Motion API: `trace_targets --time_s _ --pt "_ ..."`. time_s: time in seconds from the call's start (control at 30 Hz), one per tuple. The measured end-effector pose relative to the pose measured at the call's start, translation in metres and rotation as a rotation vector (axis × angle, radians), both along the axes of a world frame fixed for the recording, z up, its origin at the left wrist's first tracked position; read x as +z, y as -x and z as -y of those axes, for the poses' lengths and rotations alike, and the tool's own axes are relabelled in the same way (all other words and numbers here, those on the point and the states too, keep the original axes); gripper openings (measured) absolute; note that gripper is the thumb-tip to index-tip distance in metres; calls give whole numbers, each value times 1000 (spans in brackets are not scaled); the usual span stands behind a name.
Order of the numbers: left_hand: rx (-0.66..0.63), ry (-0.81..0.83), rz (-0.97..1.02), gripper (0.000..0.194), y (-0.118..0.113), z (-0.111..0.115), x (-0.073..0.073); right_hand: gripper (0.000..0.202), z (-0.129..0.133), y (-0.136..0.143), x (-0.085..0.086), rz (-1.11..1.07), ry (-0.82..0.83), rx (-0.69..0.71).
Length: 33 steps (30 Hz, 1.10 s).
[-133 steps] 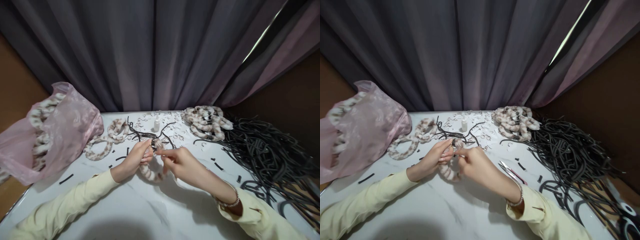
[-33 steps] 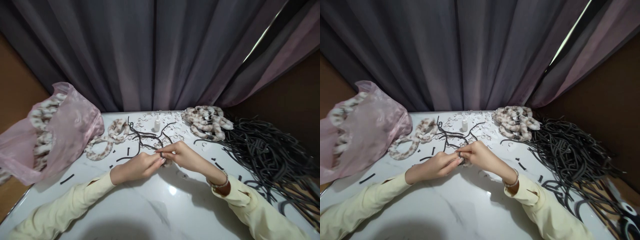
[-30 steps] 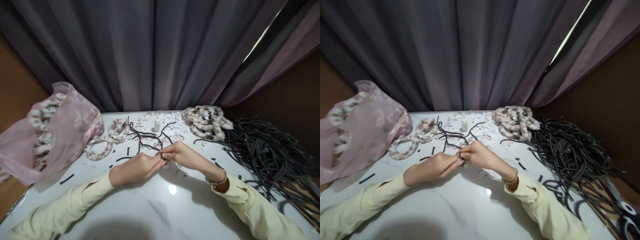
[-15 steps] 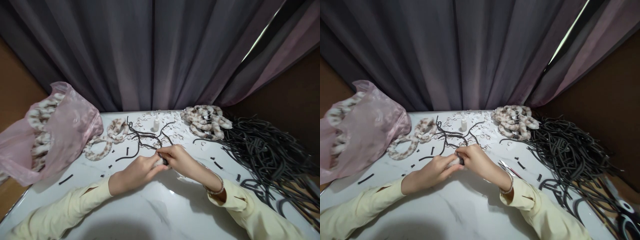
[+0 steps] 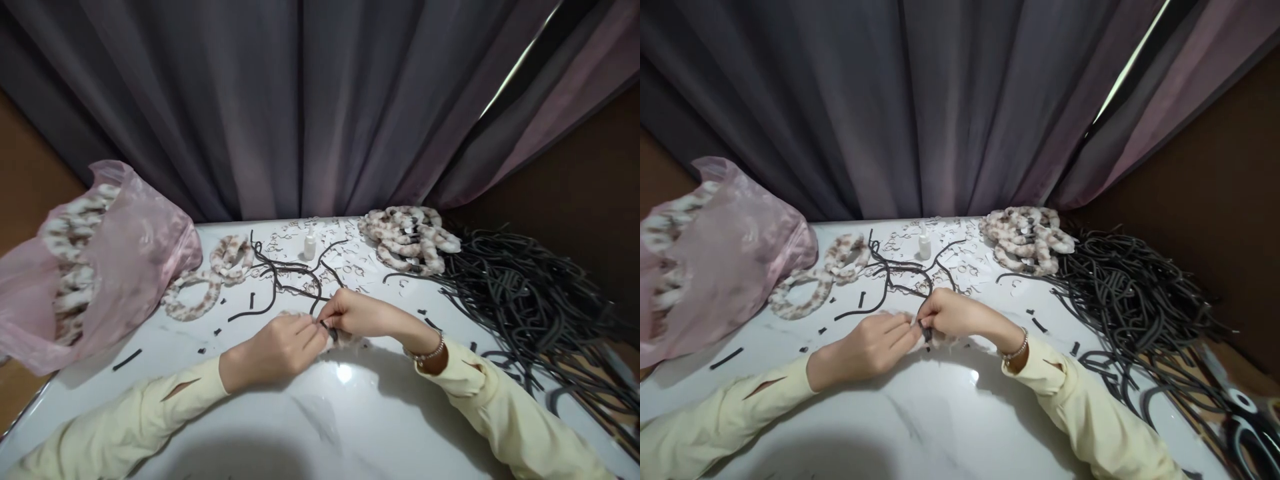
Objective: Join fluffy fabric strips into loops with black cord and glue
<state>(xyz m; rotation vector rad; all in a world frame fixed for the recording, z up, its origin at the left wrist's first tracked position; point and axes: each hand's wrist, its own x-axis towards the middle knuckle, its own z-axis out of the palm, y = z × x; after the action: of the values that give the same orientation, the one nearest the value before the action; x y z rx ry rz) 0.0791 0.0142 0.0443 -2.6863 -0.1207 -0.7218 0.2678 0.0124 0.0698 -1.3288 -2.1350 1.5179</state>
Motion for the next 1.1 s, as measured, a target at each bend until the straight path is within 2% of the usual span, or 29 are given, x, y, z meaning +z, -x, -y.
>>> trace_targets --time_s 0.1,0.2,0.3,0.4,0.47,0.57,0.67,0.83,0.97,1.1 --pt "-37 -34 84 11 -1 -2 -2 22 -3 -5 0 7 69 23" --pt "-146 -23 119 14 -2 -7 -4 23 -4 -6 0 36 155 18" --pt "-261 -21 119 22 -3 -9 -6 21 -4 -4 0 28 137 54" --pt "-321 -45 151 26 -2 -11 -7 21 -2 -3 3 2 89 95" --pt "-317 -46 178 22 -1 -13 -7 22 -1 -3 8 -28 101 93" --pt "-290 -49 201 17 4 -18 -5 36 1 -7 18 -82 127 0" --pt "-254 -82 210 19 11 -25 -3 25 4 -10 24 -114 57 -57" --pt "-223 -103 232 19 16 -32 4 38 9 -7 20 -146 59 65" --pt "-250 -63 187 19 16 -32 9 34 14 -1 15 -231 115 -10" --pt "-182 18 230 18 16 -29 8 30 19 6 16 -269 41 -126"
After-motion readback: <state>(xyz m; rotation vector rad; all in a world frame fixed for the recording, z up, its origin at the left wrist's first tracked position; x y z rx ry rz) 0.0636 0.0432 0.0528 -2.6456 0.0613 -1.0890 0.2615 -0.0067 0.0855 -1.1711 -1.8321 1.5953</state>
